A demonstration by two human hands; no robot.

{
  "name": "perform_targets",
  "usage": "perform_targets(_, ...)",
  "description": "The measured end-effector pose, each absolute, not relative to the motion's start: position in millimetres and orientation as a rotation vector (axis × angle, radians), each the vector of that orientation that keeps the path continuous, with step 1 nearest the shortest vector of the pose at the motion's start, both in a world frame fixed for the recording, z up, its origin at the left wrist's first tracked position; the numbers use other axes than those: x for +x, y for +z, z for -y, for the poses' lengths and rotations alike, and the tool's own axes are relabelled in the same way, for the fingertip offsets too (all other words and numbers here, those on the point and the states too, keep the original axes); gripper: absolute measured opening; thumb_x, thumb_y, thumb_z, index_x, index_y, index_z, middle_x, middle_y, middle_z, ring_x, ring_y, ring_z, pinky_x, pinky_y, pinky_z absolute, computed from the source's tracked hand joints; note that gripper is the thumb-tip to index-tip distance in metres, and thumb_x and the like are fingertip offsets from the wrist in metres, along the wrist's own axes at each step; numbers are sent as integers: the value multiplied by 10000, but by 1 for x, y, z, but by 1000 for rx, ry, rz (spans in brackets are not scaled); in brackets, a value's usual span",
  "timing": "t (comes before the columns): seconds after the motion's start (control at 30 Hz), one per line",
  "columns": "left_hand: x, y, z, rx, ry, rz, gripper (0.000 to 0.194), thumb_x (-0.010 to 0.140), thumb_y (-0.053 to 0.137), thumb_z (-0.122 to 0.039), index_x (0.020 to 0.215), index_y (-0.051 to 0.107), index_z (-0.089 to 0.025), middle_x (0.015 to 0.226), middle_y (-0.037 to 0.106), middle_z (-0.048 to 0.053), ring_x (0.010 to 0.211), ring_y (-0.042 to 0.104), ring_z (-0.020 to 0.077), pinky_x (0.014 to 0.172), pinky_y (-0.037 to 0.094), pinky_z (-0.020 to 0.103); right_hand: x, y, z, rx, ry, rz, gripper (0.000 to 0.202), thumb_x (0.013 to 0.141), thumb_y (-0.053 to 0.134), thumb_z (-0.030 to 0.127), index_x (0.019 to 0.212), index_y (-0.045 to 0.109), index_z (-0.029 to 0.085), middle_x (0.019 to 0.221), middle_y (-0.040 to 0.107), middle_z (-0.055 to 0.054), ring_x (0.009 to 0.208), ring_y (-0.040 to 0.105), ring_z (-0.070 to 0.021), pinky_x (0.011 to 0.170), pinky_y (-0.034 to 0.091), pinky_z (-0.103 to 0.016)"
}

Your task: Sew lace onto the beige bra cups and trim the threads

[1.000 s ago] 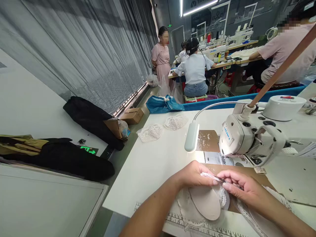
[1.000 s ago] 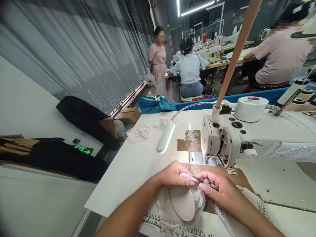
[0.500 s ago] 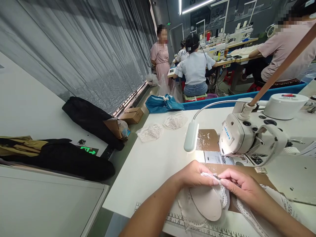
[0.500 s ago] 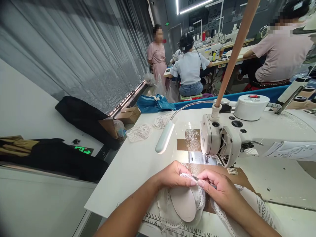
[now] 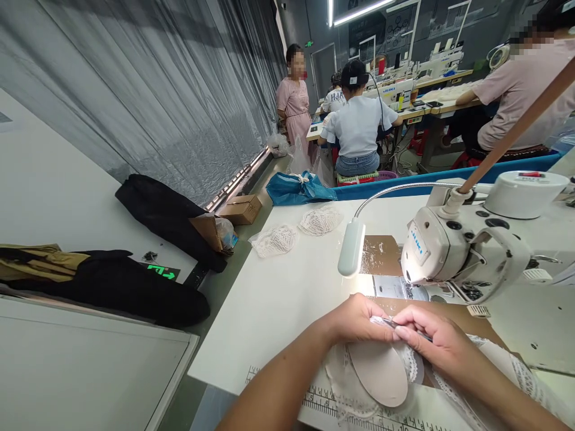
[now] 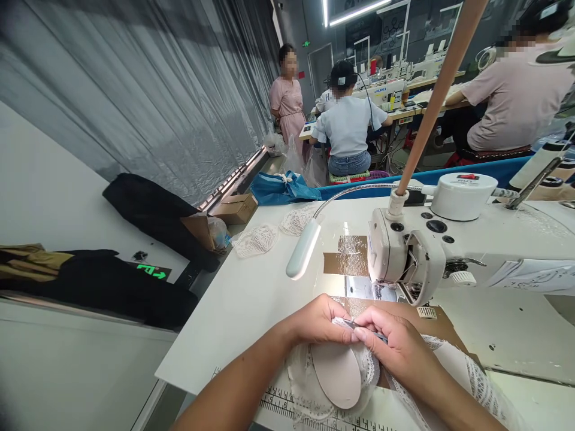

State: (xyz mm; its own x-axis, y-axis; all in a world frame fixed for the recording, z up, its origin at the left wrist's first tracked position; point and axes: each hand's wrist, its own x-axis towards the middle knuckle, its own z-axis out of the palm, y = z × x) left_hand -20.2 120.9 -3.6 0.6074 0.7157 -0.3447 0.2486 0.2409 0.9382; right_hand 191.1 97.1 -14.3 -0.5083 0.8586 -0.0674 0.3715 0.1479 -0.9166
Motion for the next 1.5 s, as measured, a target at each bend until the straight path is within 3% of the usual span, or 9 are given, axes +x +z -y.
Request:
perform_targets(0.1,-18,-4,-120,1317,408,-941,380,629,837,-476,719,708,-130,642,547,-24,638,459,108,572,337,229,191,-20,-97,-1200,1379,1840,390,942,458,564,876,639,226,848,679,-45,797,618,-221,711,446,-341)
perform_targets(0.27,-19,-6,-121,1340,419,-916,359,689,794,-435,906,761,-151,856,691,25,831,601,172,767,448,254,188,-30,-97,-1118,1705,1561,488,820,642,572,1148,559,220,925,665,-42,863,650,-242,749,503,-342)
perform_targets(0.5,-55,8,-130,1703,166,-917,433,644,827,-325,1038,705,-193,848,631,0,735,538,143,641,417,220,199,-22,-101,-1236,1533,1935,419,911,510,558,728,595,192,713,559,-7,689,513,-178,613,384,-287)
perform_targets(0.7,-61,8,-128,1551,407,-895,432,736,772,-346,1112,680,-155,868,595,22,798,542,150,696,432,228,196,-22,-96,-1172,1527,1822,450,919,447,615,795,608,213,779,603,-33,758,571,-211,707,458,-311)
perform_targets(0.8,-52,6,-125,1563,480,-893,442,738,779,-376,1107,681,-152,882,605,24,805,546,149,709,430,232,191,-28,-97,-1211,1469,1797,390,861,552,595,931,643,222,861,633,-44,824,581,-235,731,468,-323)
perform_targets(0.97,-37,5,-118,1591,544,-962,450,711,802,-382,1087,690,-161,927,650,36,797,561,148,705,424,230,189,-28,-95,-1213,1341,1862,386,903,502,553,713,552,220,667,463,12,643,426,-170,588,359,-287)
perform_targets(1.1,-30,4,-116,1574,507,-981,383,716,794,-415,997,716,-167,923,676,33,815,577,155,712,428,233,187,-25,-92,-1215,1348,1788,398,901,494,568,731,584,219,695,500,1,666,466,-180,602,390,-291)
perform_targets(1.3,-27,-1,-118,1484,445,-953,318,735,767,-414,892,740,-138,744,610,-6,694,512,119,634,381,219,185,-25,-88,-1202,1431,1523,430,861,560,587,1063,648,218,911,669,-69,882,620,-250,797,512,-358)
perform_targets(1.5,-27,4,-117,1381,532,-920,313,722,781,-413,880,765,-143,791,663,18,747,552,142,715,417,242,204,-27,-94,-1294,1427,1565,512,874,522,635,1149,657,223,839,646,-67,738,613,-224,704,531,-358)
